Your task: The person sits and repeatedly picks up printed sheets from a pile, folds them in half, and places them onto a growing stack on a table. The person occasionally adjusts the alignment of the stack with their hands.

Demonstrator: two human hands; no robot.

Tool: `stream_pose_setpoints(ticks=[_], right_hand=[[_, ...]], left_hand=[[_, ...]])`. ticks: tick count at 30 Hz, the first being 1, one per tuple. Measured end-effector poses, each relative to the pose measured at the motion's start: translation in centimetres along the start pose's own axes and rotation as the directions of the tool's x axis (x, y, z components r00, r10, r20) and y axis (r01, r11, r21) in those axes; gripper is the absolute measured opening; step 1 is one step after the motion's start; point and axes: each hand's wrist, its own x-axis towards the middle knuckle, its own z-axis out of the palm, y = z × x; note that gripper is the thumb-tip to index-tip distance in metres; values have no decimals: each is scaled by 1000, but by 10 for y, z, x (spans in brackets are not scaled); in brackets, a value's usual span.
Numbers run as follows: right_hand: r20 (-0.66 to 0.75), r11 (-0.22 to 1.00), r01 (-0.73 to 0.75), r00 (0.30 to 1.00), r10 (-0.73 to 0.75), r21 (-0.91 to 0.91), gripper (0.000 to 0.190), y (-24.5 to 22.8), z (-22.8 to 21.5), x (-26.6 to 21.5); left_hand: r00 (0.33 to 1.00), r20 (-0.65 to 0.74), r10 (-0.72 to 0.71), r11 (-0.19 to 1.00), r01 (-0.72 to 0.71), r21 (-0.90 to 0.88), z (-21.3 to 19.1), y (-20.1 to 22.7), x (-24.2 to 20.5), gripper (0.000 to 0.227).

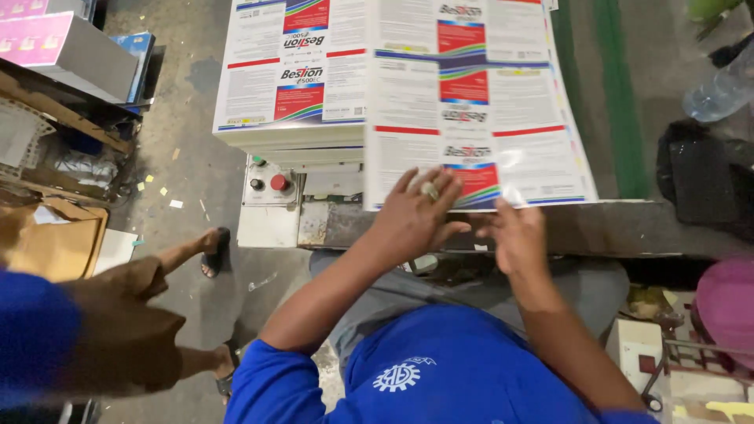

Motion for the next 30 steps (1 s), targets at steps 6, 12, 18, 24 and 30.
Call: stream_pose_setpoints(ticks=[6, 12, 18, 24, 30], right_hand=[[-148, 983, -44, 989, 18, -176, 25, 30, -114, 23], [-206, 951, -201, 966, 153, -237, 24, 52, -157, 40], [-147, 938, -227, 970, 194, -261, 27, 73, -144, 93], [-131, 935, -221, 973, 191, -278, 29, 81, -128, 204], [-77, 960, -224, 974, 214, -168, 27, 82, -119, 317]], left_hand=[[961, -131, -245, 922, 272, 274, 10, -119, -10, 70], [901, -56, -430, 857, 427, 289, -3, -130, -25, 75], [946, -115, -303, 870, 324, 371, -8, -137, -36, 37], [951, -159, -265, 911, 301, 281, -27, -135, -24, 20], [901, -258, -349, 879, 410, 243, -21, -137, -23, 14]])
